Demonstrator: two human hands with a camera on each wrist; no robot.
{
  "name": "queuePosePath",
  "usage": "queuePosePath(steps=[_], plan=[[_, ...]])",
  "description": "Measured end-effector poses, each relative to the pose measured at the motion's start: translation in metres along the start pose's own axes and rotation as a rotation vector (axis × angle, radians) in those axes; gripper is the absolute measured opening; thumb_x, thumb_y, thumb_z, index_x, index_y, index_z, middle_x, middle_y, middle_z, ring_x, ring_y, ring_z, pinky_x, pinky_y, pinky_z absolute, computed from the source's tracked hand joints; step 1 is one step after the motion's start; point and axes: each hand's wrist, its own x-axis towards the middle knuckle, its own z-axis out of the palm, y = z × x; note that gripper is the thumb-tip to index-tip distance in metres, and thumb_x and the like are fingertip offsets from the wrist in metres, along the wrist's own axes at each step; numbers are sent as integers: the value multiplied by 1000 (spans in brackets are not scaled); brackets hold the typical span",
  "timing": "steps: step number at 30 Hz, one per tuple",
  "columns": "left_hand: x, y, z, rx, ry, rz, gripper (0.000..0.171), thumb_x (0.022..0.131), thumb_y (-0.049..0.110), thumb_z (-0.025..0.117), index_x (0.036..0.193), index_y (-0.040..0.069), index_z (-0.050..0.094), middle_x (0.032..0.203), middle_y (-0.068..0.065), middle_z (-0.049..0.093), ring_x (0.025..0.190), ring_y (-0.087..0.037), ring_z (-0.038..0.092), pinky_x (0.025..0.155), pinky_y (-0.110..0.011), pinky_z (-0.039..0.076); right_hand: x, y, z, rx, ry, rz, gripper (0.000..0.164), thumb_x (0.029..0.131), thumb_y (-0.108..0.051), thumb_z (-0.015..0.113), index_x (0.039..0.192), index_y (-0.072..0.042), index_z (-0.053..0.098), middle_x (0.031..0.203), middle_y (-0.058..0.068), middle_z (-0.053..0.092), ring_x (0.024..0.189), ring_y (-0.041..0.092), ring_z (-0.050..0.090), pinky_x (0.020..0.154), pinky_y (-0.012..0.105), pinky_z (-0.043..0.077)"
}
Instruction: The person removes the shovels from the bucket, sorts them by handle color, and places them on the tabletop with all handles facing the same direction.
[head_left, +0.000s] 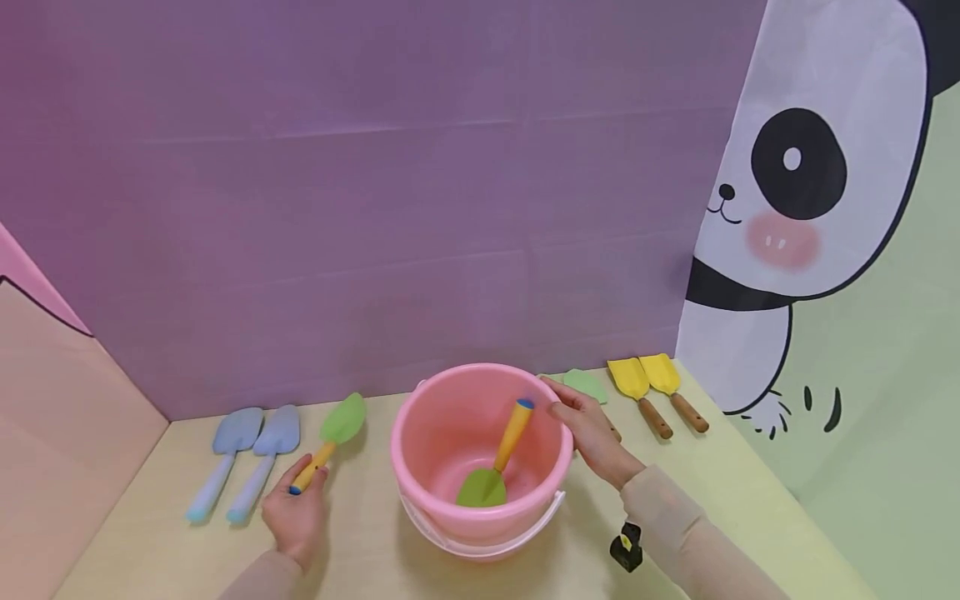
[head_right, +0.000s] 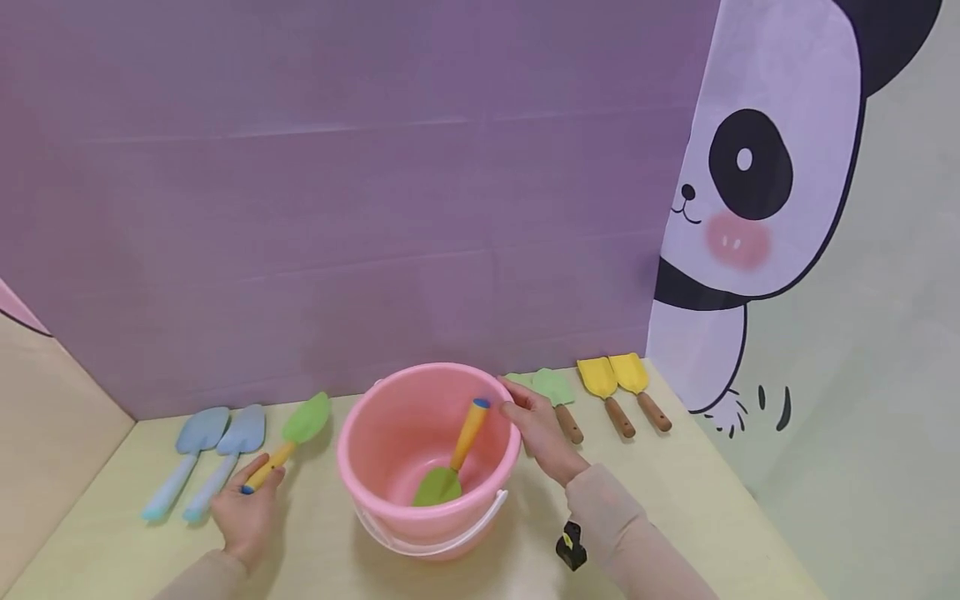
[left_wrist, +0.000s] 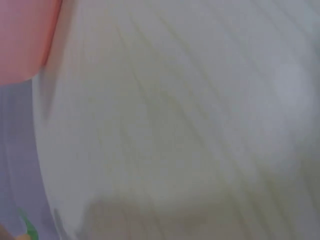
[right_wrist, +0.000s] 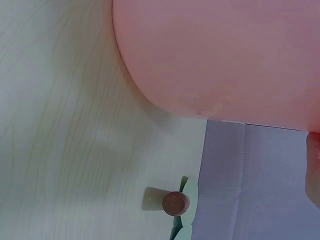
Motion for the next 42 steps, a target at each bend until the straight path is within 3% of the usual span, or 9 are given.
queuePosePath(steps=[6, 10, 12, 14, 20, 23, 26, 34, 42], plan=[[-1, -7, 13, -6, 20, -57, 34, 80, 12, 65, 113, 4, 65, 109, -23, 63, 67, 16, 42, 56, -1, 37, -1, 0, -1, 1, 2, 7, 48, 90, -17, 48, 137, -19, 43, 138, 4, 46, 113, 24, 55, 85, 34, 51], [-2, -7, 20, -21, 29, -113, 35, 81, 10, 64, 114, 2, 63, 113, -26, 60, 86, -11, 59, 53, 0, 36, -1, 0, -1, -7, 6, 5, 48, 90, -17, 48, 137, -19, 44, 138, 4, 47, 111, 24, 57, 82, 34, 52], [-2, -7, 23, -32, 43, -130, 35, 81, 9, 64, 114, 1, 63, 114, -27, 59, 96, -27, 59, 51, 1, 35, 0, 0, -1, -9, 9, 6, 47, 90, -17, 48, 137, -20, 44, 137, 4, 48, 109, 24, 58, 80, 33, 53], [-1, -7, 25, -29, 48, -135, 35, 81, 9, 63, 115, 1, 63, 115, -27, 58, 101, -33, 58, 50, 1, 34, 0, 0, 0, -12, 10, 7, 47, 90, -17, 48, 137, -20, 44, 137, 5, 48, 107, 23, 59, 78, 32, 53], [0, -9, 28, 27, 37, -111, 36, 82, 10, 62, 117, 1, 61, 116, -26, 58, 105, -35, 57, 58, -2, 39, 0, -2, 1, -14, 27, 13, 48, 89, -16, 49, 137, -19, 45, 135, 6, 49, 105, 22, 60, 79, 32, 53], [1, -9, 29, 38, 40, -119, 37, 83, 11, 61, 119, 2, 60, 117, -26, 57, 109, -36, 56, 78, -21, 49, 0, -2, 1, -14, 35, 15, 48, 89, -16, 49, 137, -18, 45, 135, 5, 50, 106, 20, 59, 80, 31, 53], [1, -9, 30, 18, 44, -138, 39, 83, 11, 60, 120, 2, 59, 119, -27, 56, 112, -38, 53, 93, -43, 43, 1, -1, 1, -14, 32, 19, 49, 89, -17, 49, 137, -17, 44, 136, 5, 49, 105, 20, 60, 80, 31, 53], [0, -12, 30, 62, -14, -204, 44, 85, 15, 57, 128, 6, 54, 128, -25, 50, 121, -40, 44, 103, -46, 32, 1, 0, -1, -21, 13, 19, 49, 89, -17, 49, 137, -19, 44, 136, 5, 49, 103, 25, 61, 77, 32, 54], [0, -15, 29, 94, -29, -221, 45, 85, 17, 56, 129, 8, 52, 130, -25, 48, 121, -40, 43, 102, -47, 32, 0, -2, -1, -25, 20, 24, 48, 89, -18, 49, 137, -21, 45, 136, 5, 49, 105, 25, 60, 76, 30, 54]])
